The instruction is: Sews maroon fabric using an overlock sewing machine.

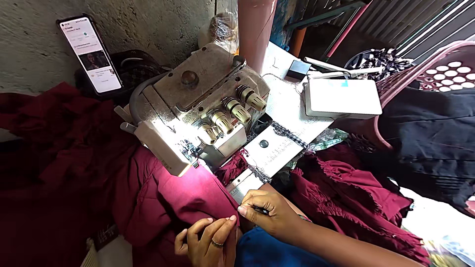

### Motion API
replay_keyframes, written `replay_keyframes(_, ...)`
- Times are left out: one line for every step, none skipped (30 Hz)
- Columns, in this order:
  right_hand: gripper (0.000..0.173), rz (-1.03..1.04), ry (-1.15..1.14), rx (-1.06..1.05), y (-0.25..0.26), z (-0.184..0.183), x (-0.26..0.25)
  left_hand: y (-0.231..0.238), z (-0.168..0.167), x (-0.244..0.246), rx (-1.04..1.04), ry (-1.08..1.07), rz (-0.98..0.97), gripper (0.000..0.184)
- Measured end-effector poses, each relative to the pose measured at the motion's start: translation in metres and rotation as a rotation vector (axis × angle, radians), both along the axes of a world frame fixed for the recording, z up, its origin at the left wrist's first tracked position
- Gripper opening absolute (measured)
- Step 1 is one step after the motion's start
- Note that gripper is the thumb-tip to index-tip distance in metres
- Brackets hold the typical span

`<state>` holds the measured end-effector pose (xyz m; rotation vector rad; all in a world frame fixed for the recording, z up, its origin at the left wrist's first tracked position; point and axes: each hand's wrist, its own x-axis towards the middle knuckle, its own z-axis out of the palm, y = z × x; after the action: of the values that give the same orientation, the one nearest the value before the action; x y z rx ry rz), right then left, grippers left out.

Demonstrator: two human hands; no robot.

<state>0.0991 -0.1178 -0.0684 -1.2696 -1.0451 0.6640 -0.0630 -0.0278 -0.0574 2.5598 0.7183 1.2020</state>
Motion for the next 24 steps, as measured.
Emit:
replay_keyframes(0.026,-0.001,0.006,-0.011,-0.001,0.001,0.000,0.000,0.001,0.000,0.018,0.010,0.004,0.012)
replay_keyframes(0.025,-0.001,0.017,-0.021,-0.001,0.003,0.000,0.000,0.001,0.000,0.029,0.017,0.008,0.012)
replay_keyframes(0.021,-0.001,0.031,-0.032,-0.003,0.004,0.000,-0.001,0.002,0.000,0.035,0.020,0.010,0.012)
replay_keyframes(0.018,0.000,0.047,-0.042,-0.004,0.005,0.000,-0.001,0.002,0.000,0.038,0.021,0.011,0.012)
replay_keyframes(0.015,-0.001,0.064,-0.048,-0.005,0.005,0.000,-0.002,0.001,-0.001,0.041,0.023,0.015,0.012)
replay_keyframes(0.013,-0.005,0.075,-0.054,-0.007,0.005,-0.001,-0.002,0.001,-0.001,0.044,0.026,0.019,0.012)
replay_keyframes(0.013,-0.008,0.076,-0.060,-0.008,0.005,-0.001,-0.002,0.000,-0.001,0.047,0.030,0.022,0.012)
replay_keyframes(0.012,-0.013,0.073,-0.067,-0.009,0.004,-0.001,-0.002,0.000,0.000,0.049,0.033,0.024,0.012)
replay_keyframes(0.012,-0.019,0.071,-0.069,-0.010,0.004,-0.001,-0.002,-0.001,0.000,0.052,0.035,0.026,0.012)
replay_keyframes(0.012,-0.025,0.068,-0.062,-0.011,0.003,-0.002,-0.002,-0.001,0.001,0.057,0.037,0.028,0.012)
replay_keyframes(0.012,-0.031,0.065,-0.050,-0.012,0.002,-0.002,-0.003,-0.001,0.001,0.062,0.039,0.027,0.012)
replay_keyframes(0.012,-0.035,0.061,-0.037,-0.012,0.002,-0.002,-0.003,-0.001,0.001,0.068,0.043,0.023,0.013)
replay_keyframes(0.012,-0.036,0.056,-0.026,-0.013,0.002,-0.003,-0.003,-0.001,0.001,0.078,0.050,0.021,0.013)
replay_keyframes(0.012,-0.036,0.047,-0.019,-0.013,0.002,-0.003,-0.003,-0.002,0.001,0.086,0.053,0.021,0.013)
replay_keyframes(0.012,-0.037,0.036,-0.015,-0.013,0.002,-0.003,-0.003,-0.002,0.001,0.094,0.057,0.023,0.013)
replay_keyframes(0.012,-0.040,0.024,-0.011,-0.013,0.002,-0.003,-0.003,-0.003,0.001,0.103,0.059,0.026,0.013)
replay_keyframes(0.013,-0.046,0.008,-0.008,-0.013,0.003,-0.003,-0.003,-0.003,0.001,0.111,0.059,0.030,0.013)
replay_keyframes(0.013,-0.053,-0.011,-0.004,-0.013,0.002,-0.003,-0.003,-0.003,0.002,0.122,0.055,0.035,0.012)
replay_keyframes(0.014,-0.061,-0.033,0.001,-0.014,0.002,-0.004,-0.004,-0.004,0.004,0.131,0.050,0.043,0.011)
replay_keyframes(0.015,-0.064,-0.051,0.004,-0.014,0.002,-0.004,-0.004,-0.005,0.005,0.138,0.044,0.050,0.010)
replay_keyframes(0.015,-0.064,-0.066,0.009,-0.014,0.002,-0.004,-0.005,-0.006,0.005,0.139,0.039,0.054,0.009)
replay_keyframes(0.015,-0.065,-0.077,0.019,-0.014,0.003,-0.004,-0.005,-0.007,0.006,0.134,0.037,0.056,0.008)
replay_keyframes(0.015,-0.064,-0.077,0.038,-0.014,0.004,-0.004,-0.005,-0.007,0.007,0.121,0.027,0.052,0.009)
replay_keyframes(0.016,-0.068,-0.062,0.057,-0.012,0.006,-0.003,-0.005,-0.006,0.007,0.099,0.016,0.041,0.010)
